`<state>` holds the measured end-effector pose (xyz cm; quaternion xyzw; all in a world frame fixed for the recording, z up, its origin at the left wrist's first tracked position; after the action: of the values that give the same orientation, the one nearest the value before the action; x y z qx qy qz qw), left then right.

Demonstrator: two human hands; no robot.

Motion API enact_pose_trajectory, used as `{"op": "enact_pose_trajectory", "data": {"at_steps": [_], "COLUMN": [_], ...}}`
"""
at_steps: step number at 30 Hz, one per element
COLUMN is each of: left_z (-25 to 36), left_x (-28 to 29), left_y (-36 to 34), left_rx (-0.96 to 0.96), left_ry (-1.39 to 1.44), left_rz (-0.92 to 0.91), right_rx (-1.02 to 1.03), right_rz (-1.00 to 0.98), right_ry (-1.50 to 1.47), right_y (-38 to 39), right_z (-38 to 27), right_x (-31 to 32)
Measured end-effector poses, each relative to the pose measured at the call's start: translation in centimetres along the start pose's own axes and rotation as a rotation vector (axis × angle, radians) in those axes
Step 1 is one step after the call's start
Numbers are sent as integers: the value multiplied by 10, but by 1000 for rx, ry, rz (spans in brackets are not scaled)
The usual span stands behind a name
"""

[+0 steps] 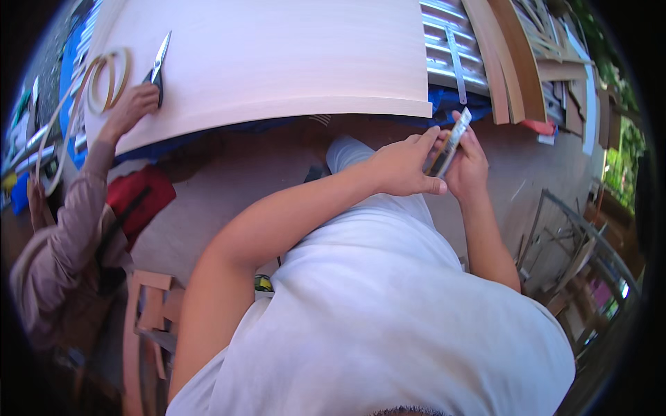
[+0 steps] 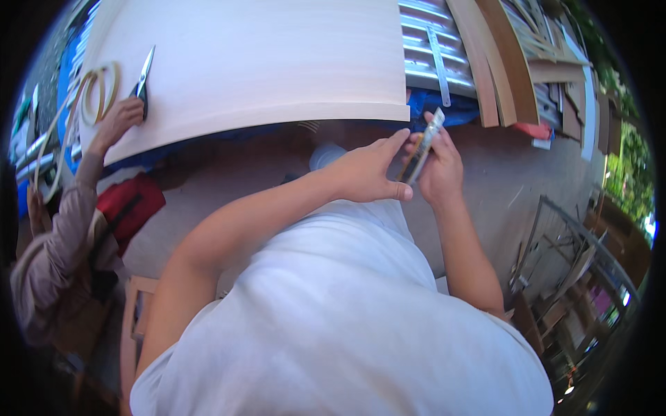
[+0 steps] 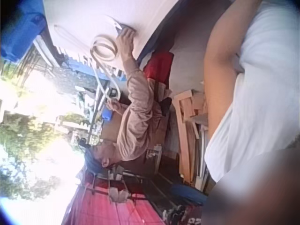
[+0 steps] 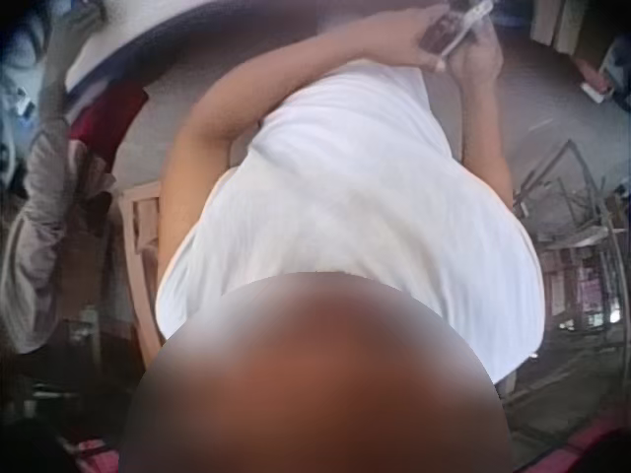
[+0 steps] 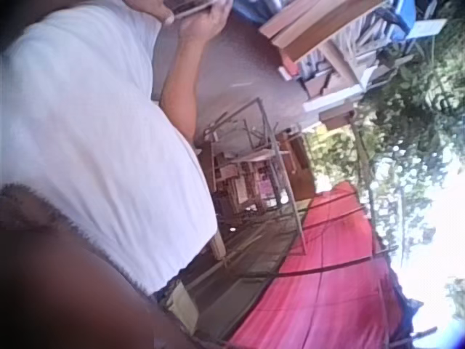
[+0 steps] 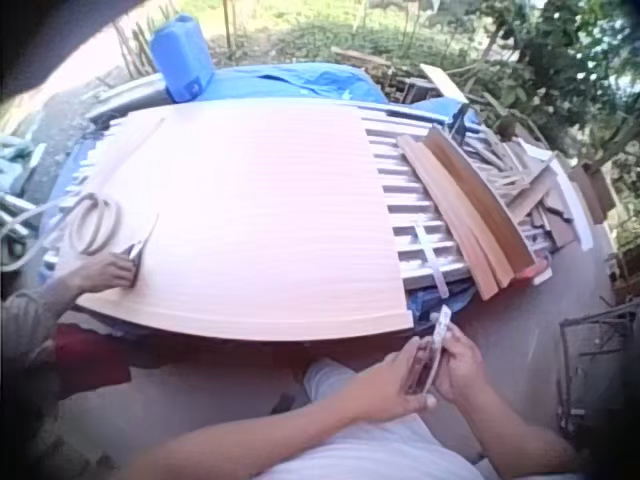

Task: The person uses a utility knife to trim the edge of a large sheet of light-colored wood veneer on a workbench. They repeatedly score and peel away the excess veneer along the edge while a coworker assists by holding the sheet and using scissors.

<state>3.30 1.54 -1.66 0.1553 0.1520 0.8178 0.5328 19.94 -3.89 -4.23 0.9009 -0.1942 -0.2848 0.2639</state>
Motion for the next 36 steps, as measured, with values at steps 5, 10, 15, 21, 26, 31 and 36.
{"op": "enact_pose_trajectory", "data": {"at_steps": [5, 10, 15, 21, 26, 31, 36], "left_z": [-23, -36, -40, -9, 13, 26, 28], "left_x": [-12, -30, -66, -58, -13, 25, 37], "left_y": [58, 130, 188, 165, 118, 92, 108], "left_rx": [171, 187, 563, 482, 449, 528, 525], "left_ry": [86, 56, 332, 223, 321, 276, 398], "left_rz": [531, 999, 1036, 1142, 1106, 1007, 1004], "right_rx": [-78, -269, 829, 1301, 1233, 1185, 1073], "right_rz": [-180, -479, -672, -1223, -1267, -1362, -1524], "right_ry": [77, 550, 1464, 1468, 1474, 1443, 1496], "right_y": [-9, 17, 27, -7, -67, -110, -123], "right_z": [28, 40, 18, 0, -30, -43, -30], "right_x": [-91, -132, -142, -153, -151, -156, -180]}}
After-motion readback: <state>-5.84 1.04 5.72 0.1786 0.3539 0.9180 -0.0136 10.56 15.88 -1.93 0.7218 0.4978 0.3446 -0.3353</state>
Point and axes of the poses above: each hand's wrist, its own y-axis away from the middle knuckle, its own x-axis out of the back of the hand, z = x × y, the point moved 4 cm from there along -y, towards the middle knuckle, and after that the axes turned 1 degree about y, right-handed, at the moved point
